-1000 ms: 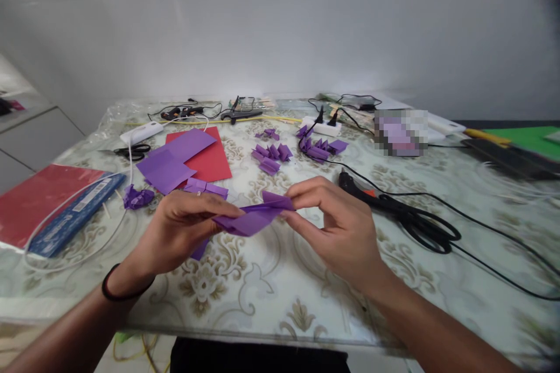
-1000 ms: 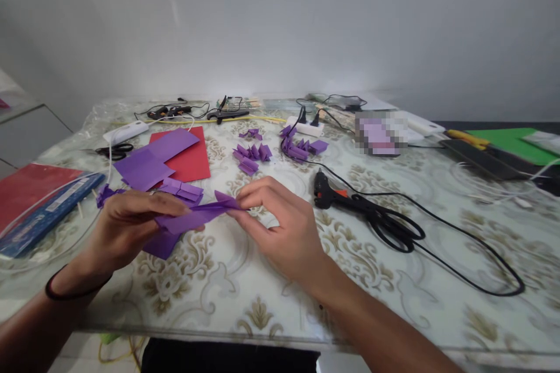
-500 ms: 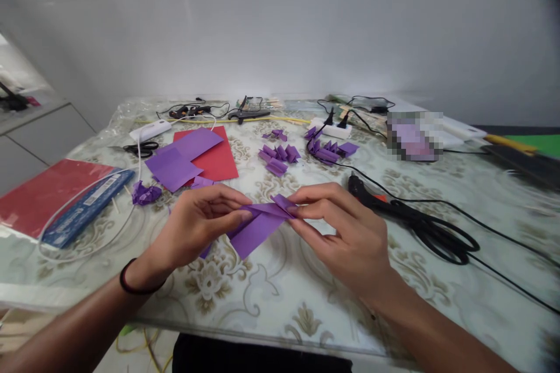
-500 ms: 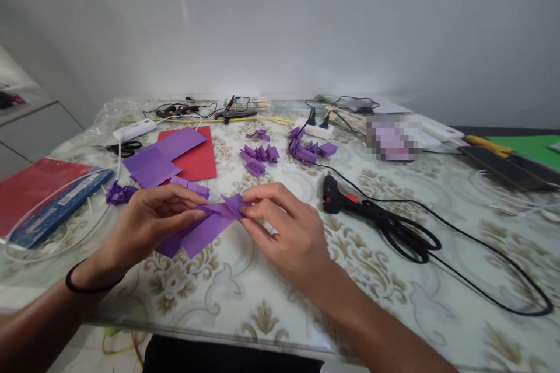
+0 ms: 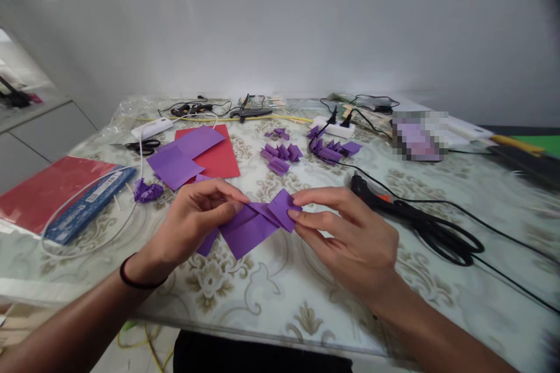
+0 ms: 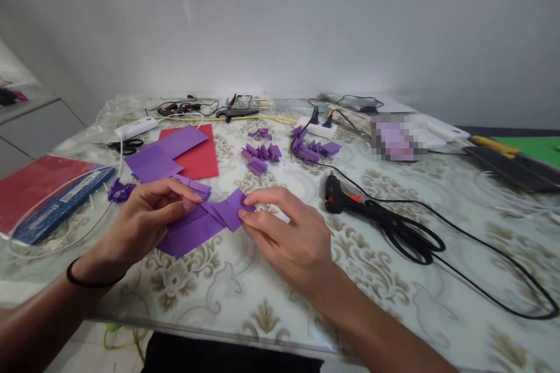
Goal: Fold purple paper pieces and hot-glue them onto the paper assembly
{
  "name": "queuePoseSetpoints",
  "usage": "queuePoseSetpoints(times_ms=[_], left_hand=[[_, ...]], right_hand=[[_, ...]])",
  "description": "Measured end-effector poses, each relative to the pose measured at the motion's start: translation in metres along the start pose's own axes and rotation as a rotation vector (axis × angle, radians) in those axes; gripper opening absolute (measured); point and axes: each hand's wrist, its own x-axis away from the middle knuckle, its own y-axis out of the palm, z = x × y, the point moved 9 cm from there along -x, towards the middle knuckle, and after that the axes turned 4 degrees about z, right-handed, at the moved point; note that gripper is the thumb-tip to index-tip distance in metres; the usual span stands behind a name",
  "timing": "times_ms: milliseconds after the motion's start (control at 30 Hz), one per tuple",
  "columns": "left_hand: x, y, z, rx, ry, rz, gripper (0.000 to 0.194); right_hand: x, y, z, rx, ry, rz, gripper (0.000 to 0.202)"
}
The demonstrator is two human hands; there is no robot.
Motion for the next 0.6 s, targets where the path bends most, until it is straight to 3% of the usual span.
queuePoseSetpoints(times_ms=[100, 167, 267, 333, 467, 600], left_hand=[[0.003, 0.003, 0.012, -0.102, 0.077, -0.015, 0.017], [0.006, 0.005, 0.023, -0.247, 0.177, -0.007, 0.018], [0.013, 0.010, 0.037, -0.462, 0.341, -0.004, 0.020], [0.014, 0.012, 0.039, -0.469, 0.372, -0.013, 0.021], [0.011, 0.014, 0.028, -0.200, 0.204, -0.103, 0.031], [0.011, 0.022, 0.021, -0.010, 0.035, -0.226, 0.033]], right_hand=[[-0.002, -0.002, 0.003, -0.066, 0.008, 0.009, 0.025], [-0.002, 0.001, 0.011, -0.178, 0.088, -0.050, 0.026], [0.004, 0.019, 0.027, -0.504, 0.339, -0.232, 0.024], [0.011, 0.030, 0.033, -0.739, 0.518, -0.308, 0.021], [0.021, 0.044, 0.039, -1.041, 0.770, -0.292, 0.009], [0.025, 0.045, 0.048, -1.072, 0.852, -0.233, 0.004]])
